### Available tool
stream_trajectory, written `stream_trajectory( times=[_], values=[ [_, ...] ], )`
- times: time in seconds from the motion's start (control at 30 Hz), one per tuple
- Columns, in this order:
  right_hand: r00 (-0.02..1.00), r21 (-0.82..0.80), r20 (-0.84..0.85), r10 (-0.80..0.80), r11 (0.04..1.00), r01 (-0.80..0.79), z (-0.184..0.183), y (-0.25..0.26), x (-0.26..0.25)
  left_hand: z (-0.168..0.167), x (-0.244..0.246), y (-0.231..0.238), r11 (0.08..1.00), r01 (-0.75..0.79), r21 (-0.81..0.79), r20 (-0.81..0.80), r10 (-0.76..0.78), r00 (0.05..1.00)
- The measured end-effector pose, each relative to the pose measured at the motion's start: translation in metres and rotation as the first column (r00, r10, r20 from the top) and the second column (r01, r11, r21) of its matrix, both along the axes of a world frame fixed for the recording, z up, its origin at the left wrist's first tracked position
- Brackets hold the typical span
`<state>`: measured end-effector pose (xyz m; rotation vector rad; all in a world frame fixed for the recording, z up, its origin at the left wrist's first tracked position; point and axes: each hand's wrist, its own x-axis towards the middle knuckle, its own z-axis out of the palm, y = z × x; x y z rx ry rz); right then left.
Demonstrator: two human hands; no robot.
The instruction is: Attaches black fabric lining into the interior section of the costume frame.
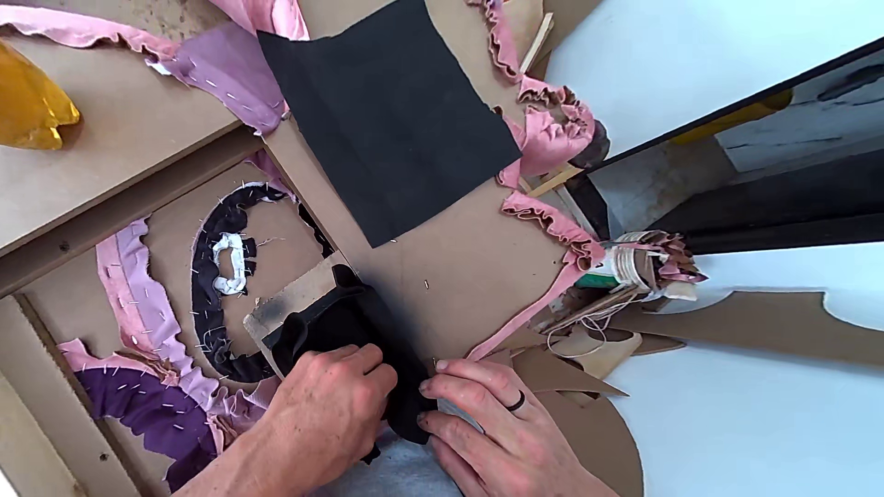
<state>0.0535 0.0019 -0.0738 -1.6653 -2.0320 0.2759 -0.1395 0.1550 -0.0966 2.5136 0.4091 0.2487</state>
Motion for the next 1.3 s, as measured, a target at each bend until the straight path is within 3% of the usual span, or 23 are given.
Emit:
stream_trajectory(
  times=[0.1, 0.2, 0.5, 0.63, 0.8, 1.0, 1.1, 1.2, 1.3],
  values=[
    [0.999, 0.007, 0.005, -0.049, 0.999, 0.049, 0.000, 0.000, -0.003, -0.002, 0.000, -0.010, 0.994, -0.104, -0.019, -0.010, 0.104, 0.995],
    [0.995, -0.007, 0.042, -0.093, 0.996, 0.093, -0.001, 0.002, -0.005, 0.000, 0.001, -0.012, 0.992, -0.116, -0.055, -0.057, 0.112, 0.992],
    [1.000, -0.027, 0.016, -0.007, 1.000, 0.008, -0.004, 0.003, -0.002, -0.003, 0.001, -0.029, 0.945, -0.284, -0.162, 0.067, 0.297, 0.952],
    [1.000, -0.037, 0.014, -0.021, 0.999, 0.021, -0.003, 0.003, 0.002, -0.001, 0.002, -0.032, 0.919, -0.359, -0.164, 0.037, 0.369, 0.929],
    [1.000, -0.033, -0.009, -0.024, 0.999, 0.024, -0.005, 0.003, 0.003, 0.002, 0.003, -0.032, 0.931, -0.338, -0.140, -0.009, 0.340, 0.940],
    [0.999, -0.034, -0.038, -0.003, 0.999, 0.002, -0.007, 0.001, 0.006, 0.002, 0.007, -0.044, 0.861, -0.467, -0.200, -0.014, 0.475, 0.880],
    [0.999, -0.055, -0.045, 0.013, 0.998, -0.016, -0.006, 0.001, 0.009, 0.008, 0.003, -0.048, 0.859, -0.393, -0.329, 0.009, 0.419, 0.908],
    [0.985, -0.125, -0.154, 0.080, 0.987, -0.099, 0.004, 0.003, 0.022, 0.025, -0.014, -0.037, 0.755, -0.309, -0.579, -0.051, 0.345, 0.937],
    [0.935, -0.178, -0.351, 0.054, 0.976, -0.124, 0.021, 0.015, 0.040, 0.031, -0.031, -0.027, 0.801, -0.390, -0.453, -0.054, 0.413, 0.909]
  ],
)
